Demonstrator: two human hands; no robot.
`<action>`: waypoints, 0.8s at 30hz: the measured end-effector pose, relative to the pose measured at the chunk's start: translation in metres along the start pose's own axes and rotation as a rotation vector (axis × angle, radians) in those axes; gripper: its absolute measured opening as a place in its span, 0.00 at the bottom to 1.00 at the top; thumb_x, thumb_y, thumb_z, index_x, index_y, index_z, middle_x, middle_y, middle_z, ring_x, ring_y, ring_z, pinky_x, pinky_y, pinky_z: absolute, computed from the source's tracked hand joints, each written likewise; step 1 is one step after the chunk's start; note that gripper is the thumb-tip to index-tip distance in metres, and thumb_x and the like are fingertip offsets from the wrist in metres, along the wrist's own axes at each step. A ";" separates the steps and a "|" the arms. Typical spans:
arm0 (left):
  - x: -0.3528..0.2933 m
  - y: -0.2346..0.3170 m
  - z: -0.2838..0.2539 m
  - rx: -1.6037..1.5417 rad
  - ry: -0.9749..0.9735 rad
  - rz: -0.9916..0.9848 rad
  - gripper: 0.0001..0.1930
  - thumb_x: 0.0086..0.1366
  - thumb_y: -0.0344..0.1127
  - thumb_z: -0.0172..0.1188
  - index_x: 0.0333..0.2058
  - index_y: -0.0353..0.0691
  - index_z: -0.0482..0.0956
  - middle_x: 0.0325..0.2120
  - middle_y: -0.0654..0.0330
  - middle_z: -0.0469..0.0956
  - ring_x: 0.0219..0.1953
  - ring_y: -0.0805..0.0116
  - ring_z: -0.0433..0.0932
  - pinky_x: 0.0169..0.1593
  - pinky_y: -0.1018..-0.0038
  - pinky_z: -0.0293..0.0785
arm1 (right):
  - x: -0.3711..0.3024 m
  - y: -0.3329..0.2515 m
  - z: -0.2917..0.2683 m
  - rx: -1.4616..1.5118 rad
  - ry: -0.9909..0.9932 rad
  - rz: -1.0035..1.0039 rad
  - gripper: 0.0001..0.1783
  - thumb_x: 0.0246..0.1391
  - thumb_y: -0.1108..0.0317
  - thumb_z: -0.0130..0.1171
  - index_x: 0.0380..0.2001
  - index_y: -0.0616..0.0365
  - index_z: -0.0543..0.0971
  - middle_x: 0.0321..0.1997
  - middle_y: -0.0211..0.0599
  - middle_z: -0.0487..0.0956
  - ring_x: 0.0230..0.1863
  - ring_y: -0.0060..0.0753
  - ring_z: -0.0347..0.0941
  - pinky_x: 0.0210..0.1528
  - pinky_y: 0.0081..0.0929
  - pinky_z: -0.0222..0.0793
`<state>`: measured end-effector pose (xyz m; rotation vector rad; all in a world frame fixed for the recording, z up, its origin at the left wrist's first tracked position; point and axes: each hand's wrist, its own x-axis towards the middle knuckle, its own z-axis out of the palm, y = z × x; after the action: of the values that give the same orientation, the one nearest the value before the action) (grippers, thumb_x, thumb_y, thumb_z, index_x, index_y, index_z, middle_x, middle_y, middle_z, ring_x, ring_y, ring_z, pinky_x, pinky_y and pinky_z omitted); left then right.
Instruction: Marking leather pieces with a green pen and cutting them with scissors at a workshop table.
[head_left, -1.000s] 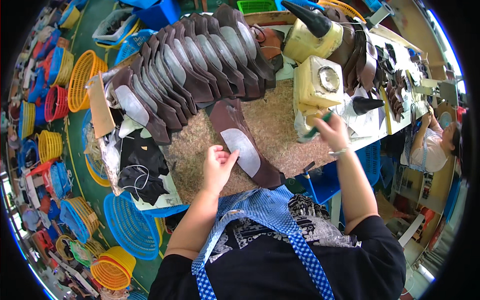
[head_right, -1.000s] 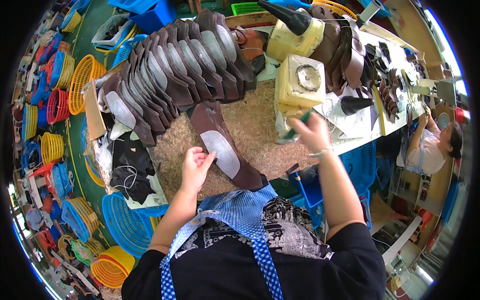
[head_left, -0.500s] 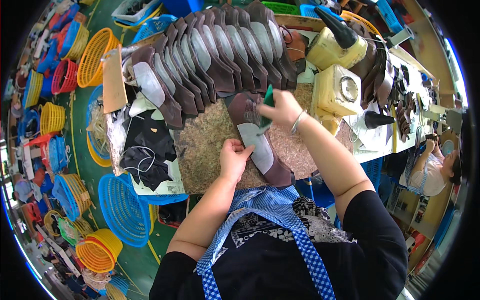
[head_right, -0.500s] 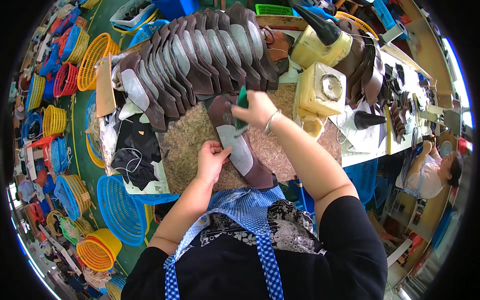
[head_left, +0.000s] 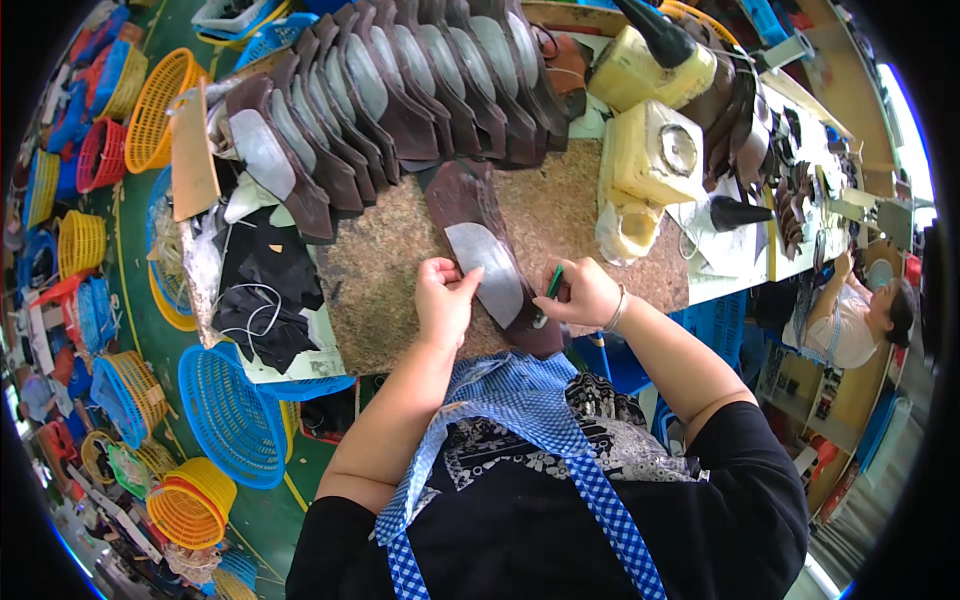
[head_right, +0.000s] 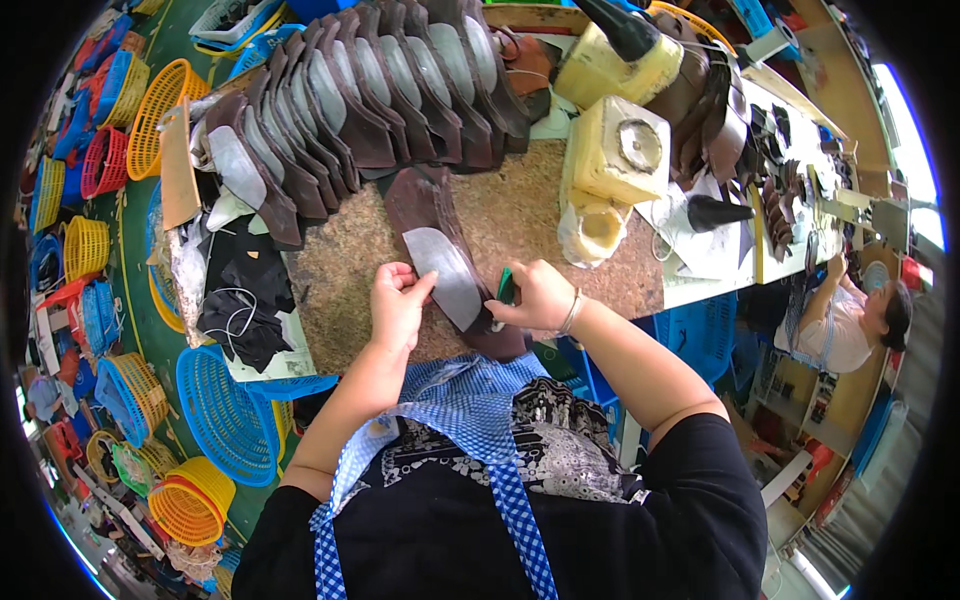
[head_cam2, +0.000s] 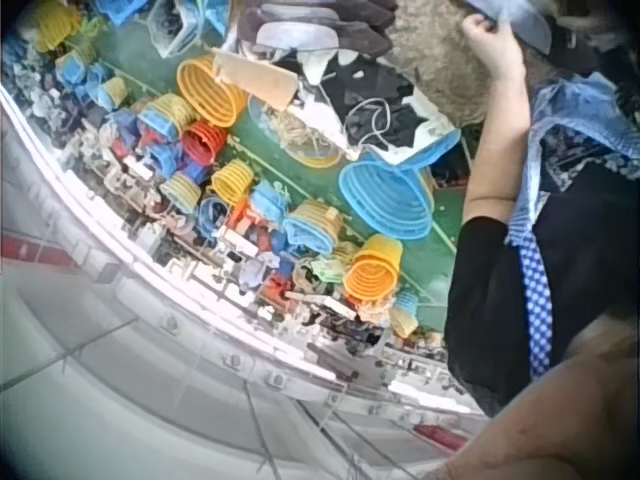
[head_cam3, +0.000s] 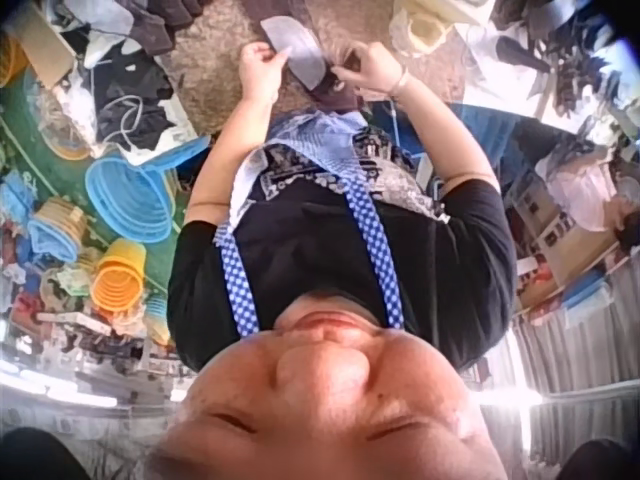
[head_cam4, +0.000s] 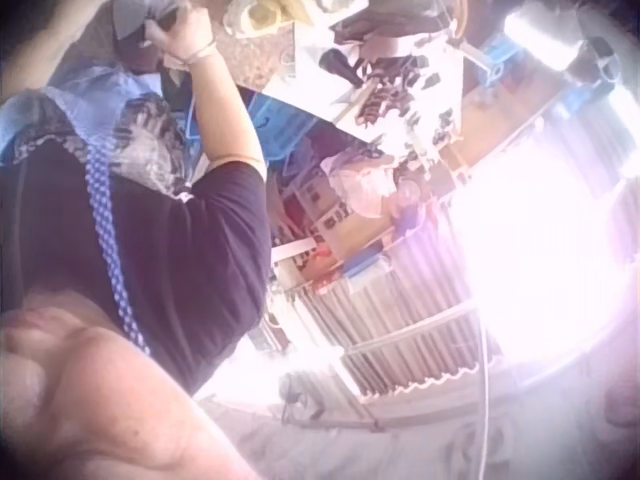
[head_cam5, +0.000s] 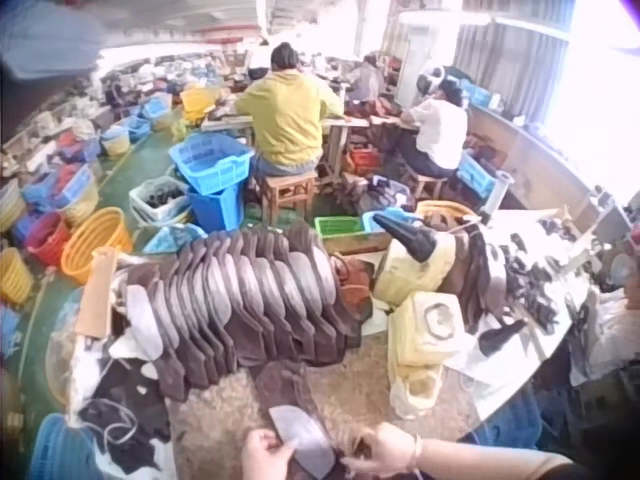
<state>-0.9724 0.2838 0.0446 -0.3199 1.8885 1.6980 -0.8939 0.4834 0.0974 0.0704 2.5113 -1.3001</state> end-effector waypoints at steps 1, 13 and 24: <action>0.003 -0.004 -0.002 0.011 0.012 0.007 0.17 0.52 0.26 0.64 0.37 0.35 0.65 0.26 0.60 0.72 0.26 0.74 0.72 0.27 0.79 0.70 | -0.002 0.001 -0.002 0.059 0.085 0.010 0.10 0.42 0.67 0.62 0.21 0.60 0.73 0.15 0.32 0.74 0.19 0.20 0.72 0.22 0.20 0.68; 0.006 0.010 -0.004 -0.040 -0.029 -0.092 0.15 0.53 0.28 0.63 0.35 0.35 0.65 0.26 0.61 0.71 0.26 0.75 0.70 0.28 0.78 0.69 | -0.004 0.012 0.001 0.251 0.187 0.125 0.12 0.45 0.66 0.61 0.26 0.61 0.70 0.22 0.37 0.78 0.24 0.22 0.76 0.28 0.20 0.71; 0.002 0.003 -0.006 -0.052 0.008 -0.214 0.07 0.62 0.35 0.55 0.35 0.40 0.69 0.28 0.65 0.72 0.29 0.73 0.71 0.34 0.74 0.71 | 0.000 -0.003 0.012 0.398 0.319 0.039 0.08 0.44 0.70 0.62 0.24 0.60 0.73 0.21 0.32 0.76 0.23 0.18 0.73 0.28 0.18 0.69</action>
<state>-0.9774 0.2789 0.0466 -0.5302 1.7495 1.6054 -0.8920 0.4724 0.0931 0.4453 2.4351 -1.8811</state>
